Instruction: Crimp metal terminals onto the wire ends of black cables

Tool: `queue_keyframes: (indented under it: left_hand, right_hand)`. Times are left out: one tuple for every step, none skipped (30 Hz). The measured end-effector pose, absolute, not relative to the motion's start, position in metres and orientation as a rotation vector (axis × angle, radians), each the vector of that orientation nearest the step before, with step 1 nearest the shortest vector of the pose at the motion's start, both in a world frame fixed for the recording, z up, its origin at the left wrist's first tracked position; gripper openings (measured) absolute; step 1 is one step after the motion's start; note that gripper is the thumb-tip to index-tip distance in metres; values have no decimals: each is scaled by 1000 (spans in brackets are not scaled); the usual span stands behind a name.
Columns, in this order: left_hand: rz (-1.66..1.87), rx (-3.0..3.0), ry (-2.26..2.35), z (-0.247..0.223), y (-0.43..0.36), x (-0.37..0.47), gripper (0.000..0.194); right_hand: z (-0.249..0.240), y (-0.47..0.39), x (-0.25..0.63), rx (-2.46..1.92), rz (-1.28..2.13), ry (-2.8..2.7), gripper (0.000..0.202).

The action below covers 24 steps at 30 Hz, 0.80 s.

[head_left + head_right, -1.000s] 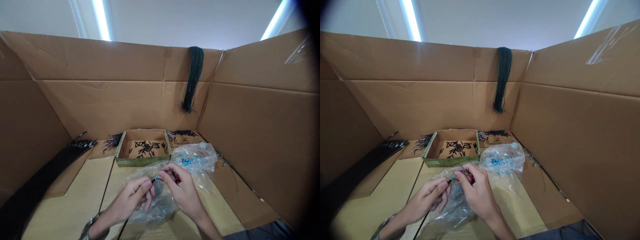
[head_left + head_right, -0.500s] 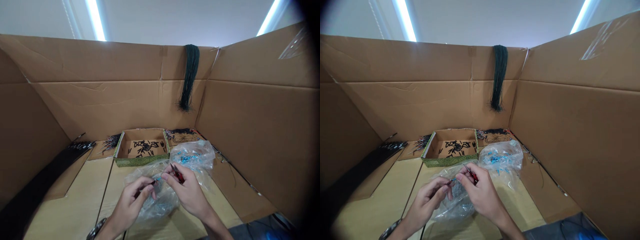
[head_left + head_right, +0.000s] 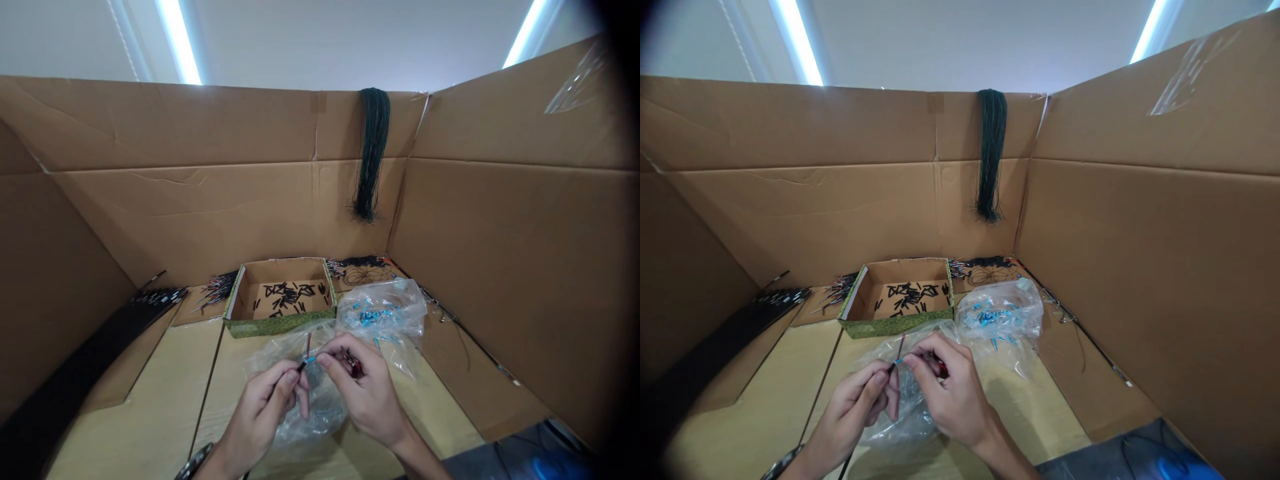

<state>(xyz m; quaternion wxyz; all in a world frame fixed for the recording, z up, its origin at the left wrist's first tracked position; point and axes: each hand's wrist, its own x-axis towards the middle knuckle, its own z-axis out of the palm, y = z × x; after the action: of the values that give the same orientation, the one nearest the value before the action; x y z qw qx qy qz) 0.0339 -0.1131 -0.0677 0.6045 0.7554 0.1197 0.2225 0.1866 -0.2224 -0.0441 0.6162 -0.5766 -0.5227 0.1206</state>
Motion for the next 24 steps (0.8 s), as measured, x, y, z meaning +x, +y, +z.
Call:
queue_keyframes:
  left_hand:
    - [527, 1771, 278, -67, -113, 34, 35]
    - [543, 1808, 278, -66, -112, 34, 34]
    - [564, 1855, 279, -65, -112, 33, 32]
    - [585, 1905, 279, -64, -112, 33, 30]
    - [607, 1954, 276, -64, -111, 32, 27]
    - [628, 1999, 270, -63, -111, 31, 25]
    - [652, 2040, 262, -63, -111, 31, 24]
    - [675, 2079, 253, -63, -111, 30, 23]
    - [697, 2118, 247, -63, -111, 30, 21]
    - [721, 2160, 239, -63, -111, 30, 20]
    - [750, 2201, 229, -64, -111, 30, 18]
    - [786, 2239, 216, -64, -111, 30, 16]
    - [829, 2275, 202, -65, -111, 30, 15]
    - [873, 2308, 190, -65, -111, 30, 14]
    - [920, 2339, 180, -64, -111, 30, 15]
    - [958, 2372, 171, -64, -110, 30, 16]
    - [989, 2403, 165, -63, -110, 29, 17]
    - [1010, 2429, 158, -63, -109, 29, 19]
    - [1020, 2447, 149, -62, -109, 29, 20]
    - [1020, 2450, 140, -61, -108, 29, 20]
    - [1000, 2437, 140, -60, -108, 29, 19]
    - [954, 2405, 152, -59, -108, 29, 15]
    - [885, 2356, 172, -58, -107, 28, 14]
    - [796, 2289, 200, -57, -107, 28, 16]
  right_hand:
    - [-44, -222, 188, -1329, 308, -1185, 19]
    - [-43, -221, 188, -1329, 355, -1159, 20]
    - [-43, -221, 190, -1326, 414, -1130, 22]
    - [-42, -222, 191, -1321, 478, -1107, 23]
    - [-40, -222, 192, -1316, 533, -1091, 25]
    - [-39, -223, 193, -1312, 573, -1085, 26]
    - [-38, -225, 194, -1314, 600, -1088, 28]
    - [-37, -226, 194, -1322, 611, -1092, 29]
    - [-37, -227, 194, -1334, 615, -1100, 29]
    - [-37, -228, 194, -1347, 612, -1107, 28]
    - [-37, -229, 193, -1359, 605, -1112, 26]
    - [-38, -230, 192, -1371, 592, -1114, 24]
    - [-38, -230, 191, -1382, 573, -1115, 23]
    - [-39, -230, 191, -1391, 549, -1116, 23]
    - [-39, -230, 190, -1400, 524, -1118, 23]
    - [-39, -230, 190, -1410, 501, -1119, 23]
    - [-39, -230, 190, -1419, 476, -1125, 22]
    - [-38, -231, 190, -1425, 449, -1138, 21]
    - [-38, -231, 191, -1431, 415, -1156, 20]
    - [-37, -231, 191, -1438, 379, -1177, 19]
    - [-37, -231, 192, -1442, 345, -1198, 19]
    - [-37, -231, 192, -1441, 317, -1216, 18]
    - [-37, -231, 192, -1434, 296, -1232, 17]
    - [-39, -232, 191, -1422, 278, -1245, 15]
